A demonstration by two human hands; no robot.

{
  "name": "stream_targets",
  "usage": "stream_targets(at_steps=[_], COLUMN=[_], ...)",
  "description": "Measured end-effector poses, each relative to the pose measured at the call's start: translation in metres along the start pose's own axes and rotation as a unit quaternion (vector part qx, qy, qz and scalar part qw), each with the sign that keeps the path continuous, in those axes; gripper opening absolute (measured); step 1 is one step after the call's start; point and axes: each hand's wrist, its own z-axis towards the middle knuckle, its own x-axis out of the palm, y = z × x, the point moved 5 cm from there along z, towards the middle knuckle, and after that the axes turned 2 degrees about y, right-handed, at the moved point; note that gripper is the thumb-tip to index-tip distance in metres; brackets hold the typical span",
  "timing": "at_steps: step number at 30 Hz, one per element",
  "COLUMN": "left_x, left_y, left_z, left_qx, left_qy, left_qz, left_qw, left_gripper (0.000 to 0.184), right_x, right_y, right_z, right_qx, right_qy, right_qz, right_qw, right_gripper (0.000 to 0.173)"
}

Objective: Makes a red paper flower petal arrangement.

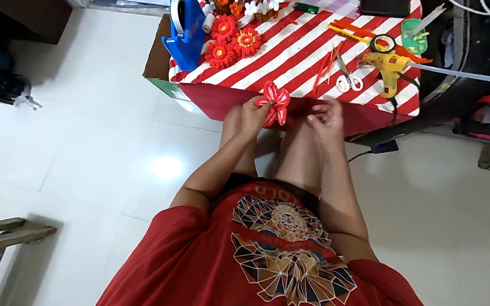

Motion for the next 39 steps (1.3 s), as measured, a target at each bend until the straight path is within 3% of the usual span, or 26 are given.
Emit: stream_targets(at_steps=[2, 4, 9, 17, 26, 29, 34, 39], left_x=[0.007, 0.013, 0.018, 0.025, 0.021, 0.02, 0.019, 0.018], left_y=[0.002, -0.004, -0.001, 0.006, 0.002, 0.004, 0.007, 0.006], left_z=[-0.002, -0.009, -0.013, -0.015, -0.012, -0.011, -0.011, -0.011], left_qx=[-0.029, -0.047, 0.022, 0.089, 0.095, 0.096, 0.099, 0.093], left_qy=[-0.017, -0.026, -0.048, -0.079, -0.075, -0.071, -0.076, -0.07], left_qz=[-0.069, -0.101, -0.089, -0.127, -0.099, -0.09, -0.091, -0.089], left_qw=[0.997, 0.993, 0.995, 0.985, 0.988, 0.989, 0.988, 0.989], left_gripper=[0.013, 0.014, 0.011, 0.004, 0.006, 0.006, 0.007, 0.007], right_x=[0.027, 0.051, 0.083, 0.103, 0.108, 0.107, 0.112, 0.115], right_y=[0.003, 0.01, 0.0, 0.013, 0.009, 0.01, 0.008, 0.007], right_z=[-0.005, -0.014, -0.023, -0.021, -0.006, -0.014, -0.023, -0.023], right_qx=[-0.007, 0.004, 0.068, 0.123, 0.072, 0.103, 0.152, 0.158], right_qy=[0.087, 0.123, 0.009, -0.057, -0.114, -0.084, -0.055, -0.048], right_qz=[-0.012, 0.012, 0.096, 0.15, 0.226, 0.194, 0.181, 0.174], right_qw=[0.996, 0.992, 0.993, 0.979, 0.965, 0.972, 0.97, 0.971], right_gripper=[0.074, 0.066, 0.029, 0.028, 0.011, 0.012, 0.029, 0.019])
